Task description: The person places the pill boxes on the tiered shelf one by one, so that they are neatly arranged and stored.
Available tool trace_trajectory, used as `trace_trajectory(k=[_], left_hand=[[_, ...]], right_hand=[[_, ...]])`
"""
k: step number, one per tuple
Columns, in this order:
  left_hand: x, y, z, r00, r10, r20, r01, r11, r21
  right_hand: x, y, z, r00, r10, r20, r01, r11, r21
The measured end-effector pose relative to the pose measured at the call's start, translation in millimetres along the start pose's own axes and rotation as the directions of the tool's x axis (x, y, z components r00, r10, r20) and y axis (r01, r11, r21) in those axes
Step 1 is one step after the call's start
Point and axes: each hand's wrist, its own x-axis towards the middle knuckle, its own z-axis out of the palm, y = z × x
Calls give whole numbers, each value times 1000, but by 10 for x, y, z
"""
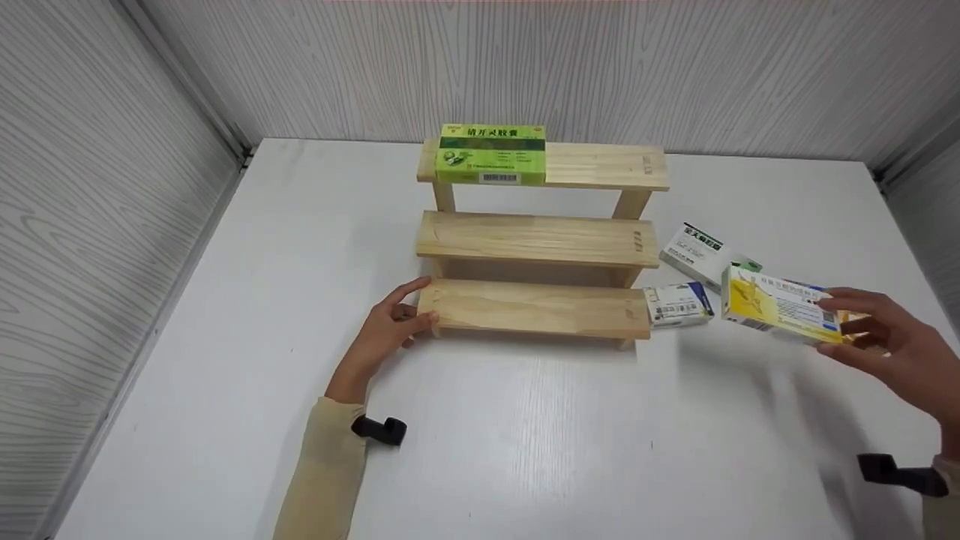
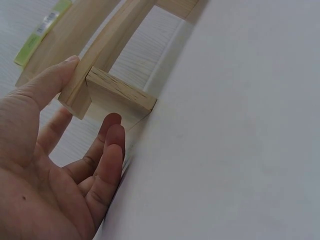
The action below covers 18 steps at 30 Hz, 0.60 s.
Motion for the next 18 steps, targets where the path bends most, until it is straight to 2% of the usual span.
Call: trace_trajectory(k=[6, 15, 18], left_hand=[[-9, 11, 0, 1000, 13, -3, -13, 1000, 10], [6, -2, -6, 1000, 12, 13, -12, 1000, -6], [-27, 50, -11, 1000, 12, 24, -11, 1000, -24]], right_hand=[[81, -118, -12, 997, -68, -28, 69, 997, 40], [290, -290, -44, 995, -59, -78, 64, 996, 63], [374, -356, -42, 993, -65, -94, 74, 993, 93]])
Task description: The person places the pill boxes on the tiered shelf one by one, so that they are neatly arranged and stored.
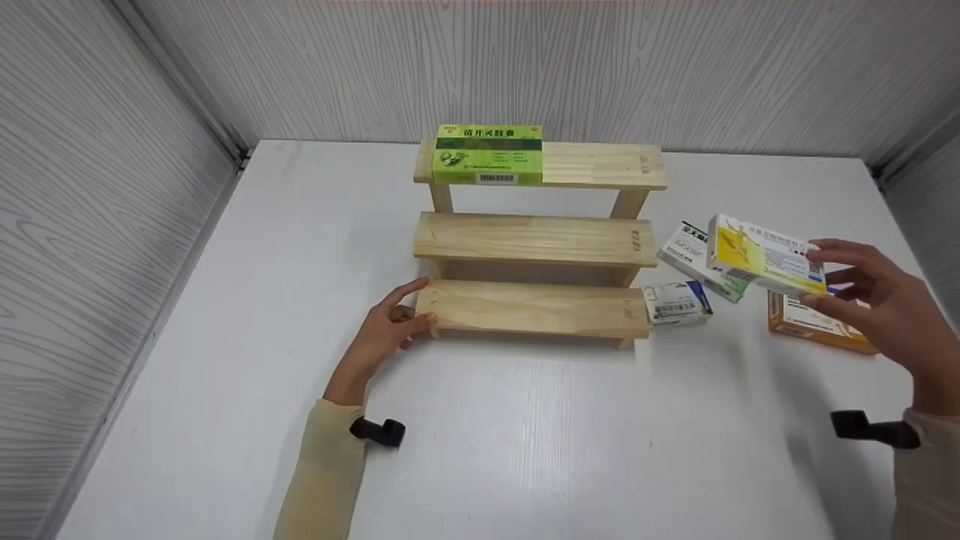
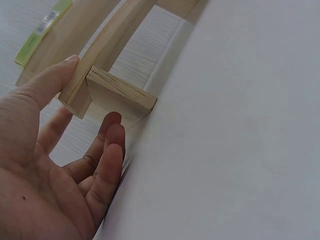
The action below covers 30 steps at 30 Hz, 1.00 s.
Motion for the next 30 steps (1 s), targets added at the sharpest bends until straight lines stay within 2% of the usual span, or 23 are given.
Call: trace_trajectory(k=[3, 6, 14, 22, 30], left_hand=[[-10, 1, 3, 1000, 1, -6, -1, 1000, -10], [27, -65, 11, 1000, 10, -20, -10, 1000, 3], [41, -64, 10, 1000, 15, -22, -14, 1000, 27], [39, -59, 14, 1000, 12, -28, -11, 999, 35], [27, -65, 8, 1000, 2, -21, -1, 1000, 12]], right_hand=[[100, -58, 10, 1000, -8, -15, 8, 1000, 30], [210, -139, 18, 1000, 13, -24, -13, 1000, 21], [500, -382, 76, 999, 13, -34, -12, 1000, 18], [744, -518, 247, 1000, -5, -4, 5, 999, 41], [924, -644, 332, 1000, -1, 21, 0, 1000, 11]])
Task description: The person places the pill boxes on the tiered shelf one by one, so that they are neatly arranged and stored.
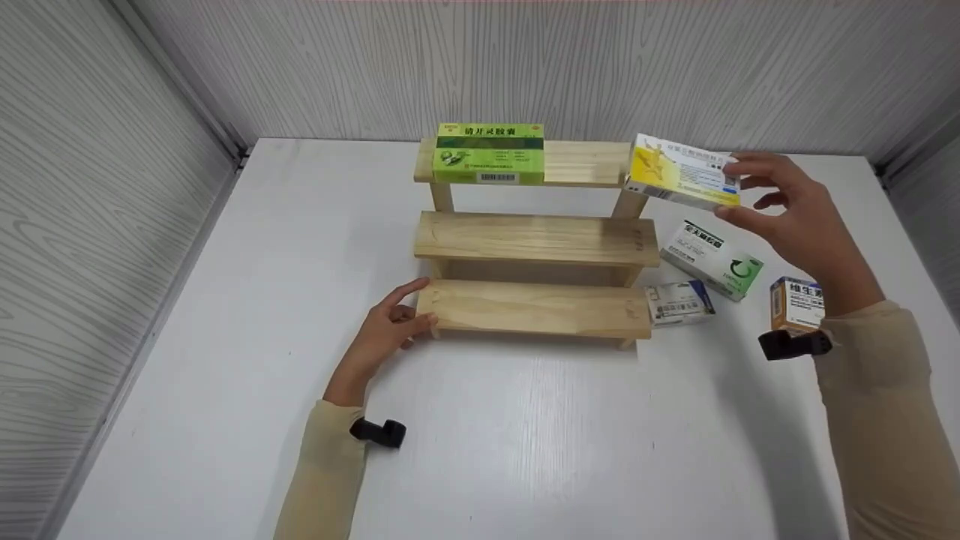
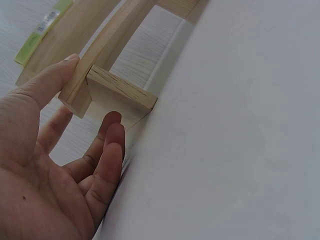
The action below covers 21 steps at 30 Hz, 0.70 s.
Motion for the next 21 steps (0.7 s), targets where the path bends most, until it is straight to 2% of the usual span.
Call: trace_trajectory(k=[10, 18, 21], left_hand=[[-3, 37, -8, 1000, -22, 8, 22, 1000, -6], [-165, 298, 1, 999, -18, 36, 19, 1000, -13], [-186, 317, 2, 999, -14, 36, 15, 1000, -15]], right_hand=[[178, -23, 101, 997, 37, 66, -36, 999, -26], [290, -60, 173, 991, 82, 104, -82, 997, -5], [345, -101, 203, 990, 82, 118, -84, 996, 8]])
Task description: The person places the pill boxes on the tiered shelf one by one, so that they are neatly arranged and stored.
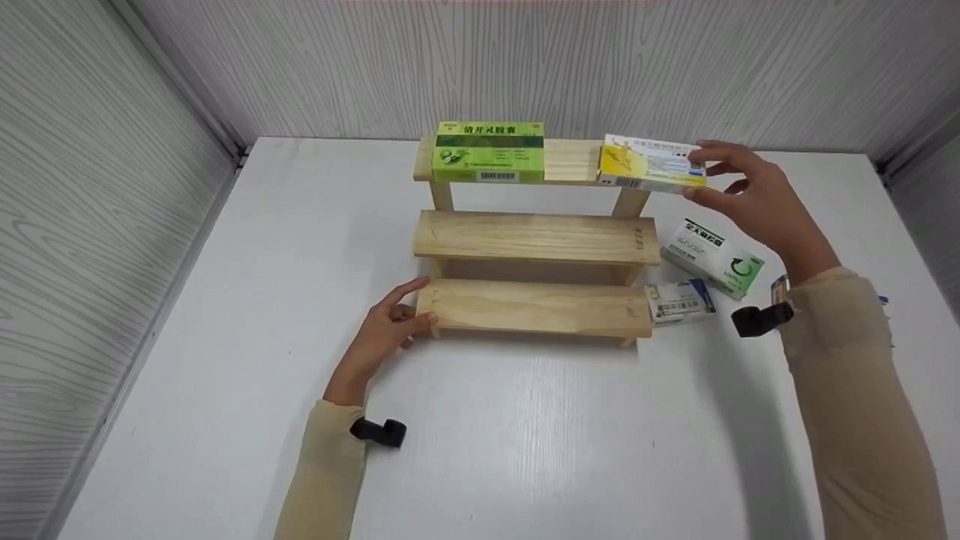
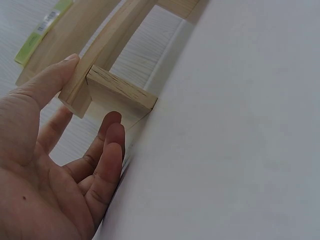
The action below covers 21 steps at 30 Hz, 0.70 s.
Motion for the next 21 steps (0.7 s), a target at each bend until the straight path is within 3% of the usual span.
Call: trace_trajectory(k=[5, 13, 21], left_hand=[[31, -36, -7, 1000, 8, 0, -8, 1000, 2], [198, -301, -20, 1000, 3, -19, -3, 1000, -3], [190, -304, -18, 999, 22, -33, -22, 1000, 3]], right_hand=[[105, -97, 60, 1000, 8, 30, -8, 1000, 12], [197, -174, 142, 999, -17, 41, 17, 1000, 9], [269, -242, 213, 999, -1, 46, 0, 1000, 22]])
